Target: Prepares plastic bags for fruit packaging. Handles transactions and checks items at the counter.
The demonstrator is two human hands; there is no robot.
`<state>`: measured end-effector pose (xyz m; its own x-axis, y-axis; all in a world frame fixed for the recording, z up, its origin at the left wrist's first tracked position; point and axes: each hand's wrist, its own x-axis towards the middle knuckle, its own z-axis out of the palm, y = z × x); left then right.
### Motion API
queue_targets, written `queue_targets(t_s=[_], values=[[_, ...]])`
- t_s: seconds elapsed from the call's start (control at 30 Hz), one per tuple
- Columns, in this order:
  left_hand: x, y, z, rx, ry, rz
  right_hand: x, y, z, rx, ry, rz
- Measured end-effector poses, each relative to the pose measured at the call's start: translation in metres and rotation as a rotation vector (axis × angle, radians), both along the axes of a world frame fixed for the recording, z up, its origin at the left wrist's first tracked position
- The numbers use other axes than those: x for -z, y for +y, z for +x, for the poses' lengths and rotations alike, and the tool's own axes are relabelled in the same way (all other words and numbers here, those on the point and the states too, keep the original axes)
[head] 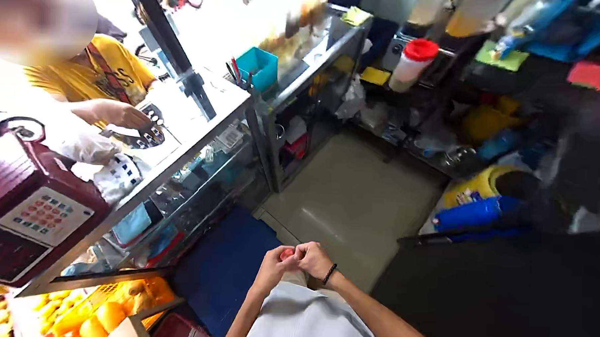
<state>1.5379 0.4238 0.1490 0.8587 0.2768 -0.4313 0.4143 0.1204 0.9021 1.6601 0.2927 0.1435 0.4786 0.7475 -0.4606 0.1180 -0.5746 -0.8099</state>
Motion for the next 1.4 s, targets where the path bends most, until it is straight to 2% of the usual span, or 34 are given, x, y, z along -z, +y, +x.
queue_targets(t_s=[0.13,0.23,0.33,0.4,0.47,0.53,0.6,0.67,0.73,0.9,1.0,1.07,1.13,1.2,1.23,1.27,1.3,1.37,1.4], values=[[0.005,0.021,0.064,-0.186,0.006,-0.147,0.010,0.033,0.097,-0.178,0.244,0.136],[0.031,0.043,0.110,-0.318,-0.031,-0.287,0.043,0.055,0.165,-0.154,0.531,0.293],[0.054,0.072,0.166,-0.384,-0.049,-0.366,0.078,0.081,0.236,-0.128,0.639,0.291],[0.069,0.098,0.213,-0.385,-0.020,-0.296,0.089,0.104,0.283,-0.139,0.680,0.246],[0.079,0.120,0.259,-0.334,0.077,-0.118,0.095,0.124,0.331,-0.208,0.726,0.175],[0.081,0.139,0.297,-0.293,0.213,0.027,0.099,0.146,0.370,-0.290,0.675,0.090],[0.079,0.156,0.331,-0.311,0.280,0.037,0.096,0.172,0.406,-0.385,0.572,0.061],[0.080,0.168,0.362,-0.423,0.278,-0.094,0.098,0.198,0.442,-0.415,0.542,0.101],[0.089,0.174,0.390,-0.609,0.256,-0.328,0.110,0.221,0.473,-0.378,0.610,0.121],[0.120,0.168,0.448,-1.067,0.131,-0.843,0.148,0.271,0.519,0.005,0.777,0.027],[0.118,0.160,0.497,-1.152,0.017,-1.267,0.155,0.298,0.541,0.051,0.757,0.140],[0.112,0.158,0.535,-1.134,-0.063,-1.392,0.146,0.314,0.557,-0.045,0.623,0.171],[0.103,0.164,0.567,-1.186,-0.036,-1.368,0.130,0.324,0.581,-0.179,0.377,0.100],[0.101,0.178,0.588,-1.138,0.050,-1.195,0.129,0.337,0.620,-0.297,0.229,-0.025],[0.101,0.179,0.589,-1.071,0.091,-1.092,0.138,0.342,0.635,-0.233,0.259,0.041],[0.104,0.180,0.589,-1.017,0.139,-1.003,0.156,0.358,0.644,-0.059,0.232,0.219],[0.111,0.180,0.588,-0.995,0.187,-0.924,0.164,0.395,0.662,0.080,0.227,0.318],[0.122,0.165,0.574,-1.018,0.325,-0.783,0.192,0.454,0.696,0.167,0.195,0.432],[0.128,0.153,0.561,-1.057,0.397,-0.739,0.205,0.468,0.706,0.142,0.178,0.398]])
